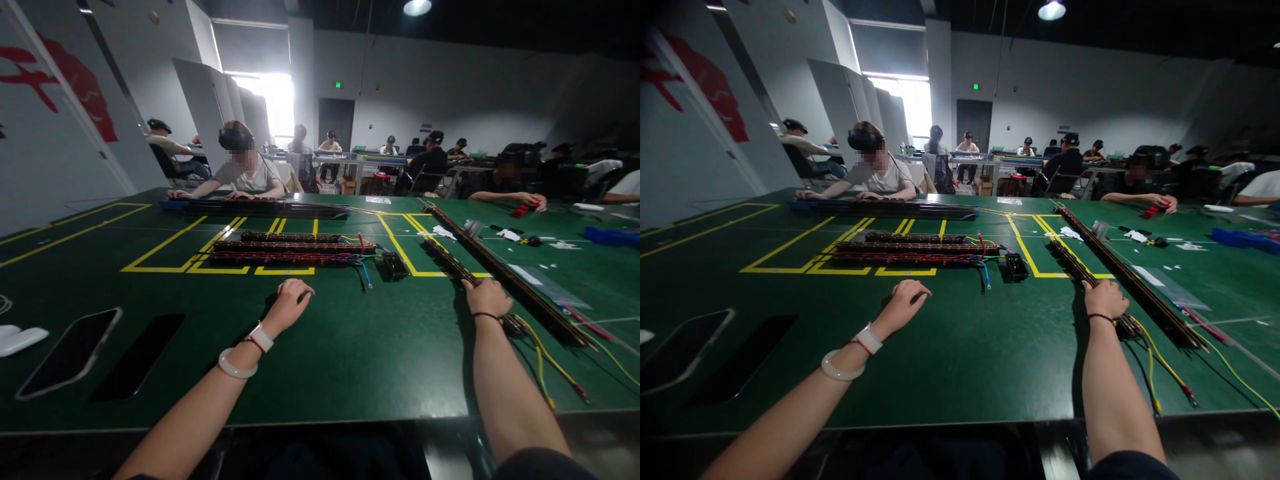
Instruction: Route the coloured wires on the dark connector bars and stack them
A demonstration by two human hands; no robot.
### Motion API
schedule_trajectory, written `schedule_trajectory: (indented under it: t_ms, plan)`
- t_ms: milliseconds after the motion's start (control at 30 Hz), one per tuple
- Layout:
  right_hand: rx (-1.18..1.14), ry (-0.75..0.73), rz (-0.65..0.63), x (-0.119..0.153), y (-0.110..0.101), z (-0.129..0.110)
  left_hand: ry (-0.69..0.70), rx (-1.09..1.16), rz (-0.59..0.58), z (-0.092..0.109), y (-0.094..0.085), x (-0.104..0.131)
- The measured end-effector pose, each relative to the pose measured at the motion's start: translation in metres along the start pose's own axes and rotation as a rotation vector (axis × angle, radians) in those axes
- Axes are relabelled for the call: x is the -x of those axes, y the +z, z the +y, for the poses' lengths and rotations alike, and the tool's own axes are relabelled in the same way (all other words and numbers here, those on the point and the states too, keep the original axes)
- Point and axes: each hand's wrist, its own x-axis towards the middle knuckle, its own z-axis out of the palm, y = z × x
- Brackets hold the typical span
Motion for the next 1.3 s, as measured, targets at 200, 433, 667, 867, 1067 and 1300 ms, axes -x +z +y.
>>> schedule_trajectory:
  t_ms: [200, 433, 667, 867, 1067, 1300]
  plan:
    - [-0.061, -0.068, 0.113, 0.0, -0.015, -0.008, 0.014, 0.003, 0.014, -0.006, 0.002, -0.001]
    - [-0.301, -0.414, 0.25, 0.014, -0.044, -0.051, 0.057, -0.04, 0.094, 0.003, -0.001, 0.001]
    - [-0.517, -0.799, 0.149, 0.084, -0.07, -0.129, 0.089, -0.141, 0.449, 0.002, 0.002, 0.009]
    - [-0.614, -1.021, 0.009, 0.143, -0.078, -0.162, 0.198, -0.3, 0.481, 0.004, 0.003, 0.019]
    - [-0.558, -1.15, -0.157, 0.185, -0.079, -0.178, 0.392, -0.353, 0.058, 0.022, 0.008, 0.012]
    - [-0.543, -1.238, -0.249, 0.206, -0.08, -0.184, 0.425, -0.348, -0.114, 0.025, 0.016, 0.008]
